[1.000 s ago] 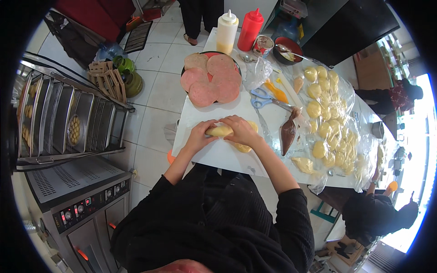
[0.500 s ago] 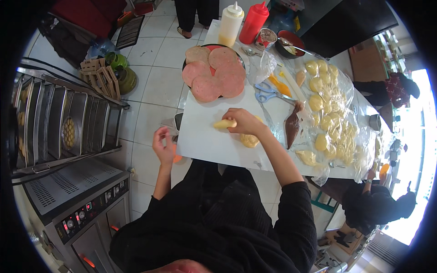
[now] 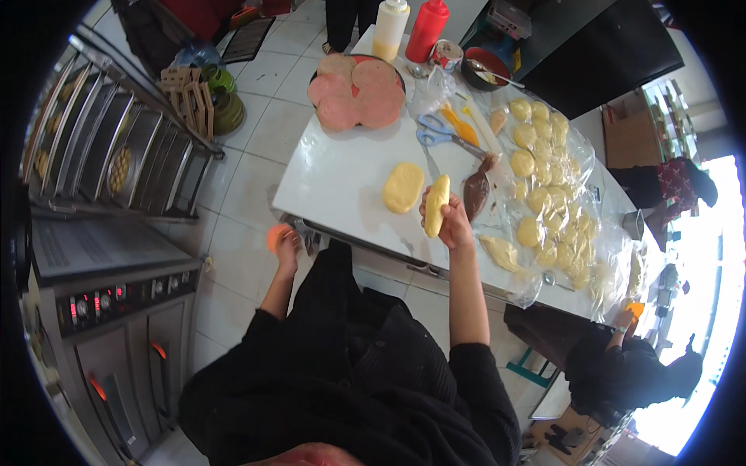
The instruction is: The person rolls out dough using a rolling pin, places a slice of ham and a spread onto the dough, rolls it into a shape, and places it onto a baking tray.
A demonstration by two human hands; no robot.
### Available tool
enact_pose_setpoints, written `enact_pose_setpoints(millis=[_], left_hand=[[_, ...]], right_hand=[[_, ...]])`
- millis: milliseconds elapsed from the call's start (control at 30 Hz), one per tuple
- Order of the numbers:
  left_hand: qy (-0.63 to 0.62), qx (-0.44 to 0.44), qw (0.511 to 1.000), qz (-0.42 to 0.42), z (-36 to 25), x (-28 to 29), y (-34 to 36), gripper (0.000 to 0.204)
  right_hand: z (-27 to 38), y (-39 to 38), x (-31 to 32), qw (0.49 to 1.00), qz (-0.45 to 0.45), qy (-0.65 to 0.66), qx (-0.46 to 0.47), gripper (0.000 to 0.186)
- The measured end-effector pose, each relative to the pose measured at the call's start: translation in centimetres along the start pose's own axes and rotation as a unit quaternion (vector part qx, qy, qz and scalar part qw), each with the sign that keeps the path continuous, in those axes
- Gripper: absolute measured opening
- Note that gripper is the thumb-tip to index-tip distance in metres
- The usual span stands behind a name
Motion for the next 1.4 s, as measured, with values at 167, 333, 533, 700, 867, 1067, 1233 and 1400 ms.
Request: enact_pose_setpoints(millis=[167,333,533,700,867,1067,1233,1400], left_hand=[[-0.139,0.247,0.952,0.113,9.2,-8.7,-3.8,0.079],[-0.105,0.113,0.986,0.069,11.7,-12.9,-2.6,0.077],[-0.030,0.049,0.997,0.045,15.0,-9.4,-2.2,0.044],[-0.086,0.039,0.995,-0.012,16.6,-3.2,-8.5,0.040],[-0.188,0.078,0.979,0.006,19.6,6.5,-14.9,0.042],[-0.220,0.136,0.966,0.015,20.3,13.2,-21.5,0.045],[-0.214,0.175,0.961,-0.017,20.7,15.9,-24.2,0.046],[-0.209,0.183,0.960,-0.038,22.3,18.3,-26.1,0.047]], right_hand=[[-0.8,-12.9,2.2,0.989,-0.040,-0.139,-0.043,0.052],[-3.4,-24.5,5.3,0.961,-0.129,-0.209,-0.131,0.041],[-7.6,-29.1,6.9,0.940,-0.156,-0.226,-0.201,0.034],[-10.1,-28.7,5.9,0.942,-0.176,-0.200,-0.202,0.036],[-13.8,-25.5,5.0,0.927,-0.190,-0.245,-0.213,0.039],[-17.8,-20.3,5.2,0.903,-0.213,-0.315,-0.197,0.039],[-17.4,-15.7,6.5,0.871,-0.266,-0.391,-0.134,0.035],[-15.8,-13.3,12.4,0.728,-0.260,-0.630,-0.068,0.037]])
Point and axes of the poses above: each hand's wrist, its own y-axis towards the middle knuckle, its own x-axis out of the back of the hand, z = x × y, the point moved 5 cm from there along y, towards the middle knuckle, and after that the axes turned 3 degrees about x, right-handed, at the moved point
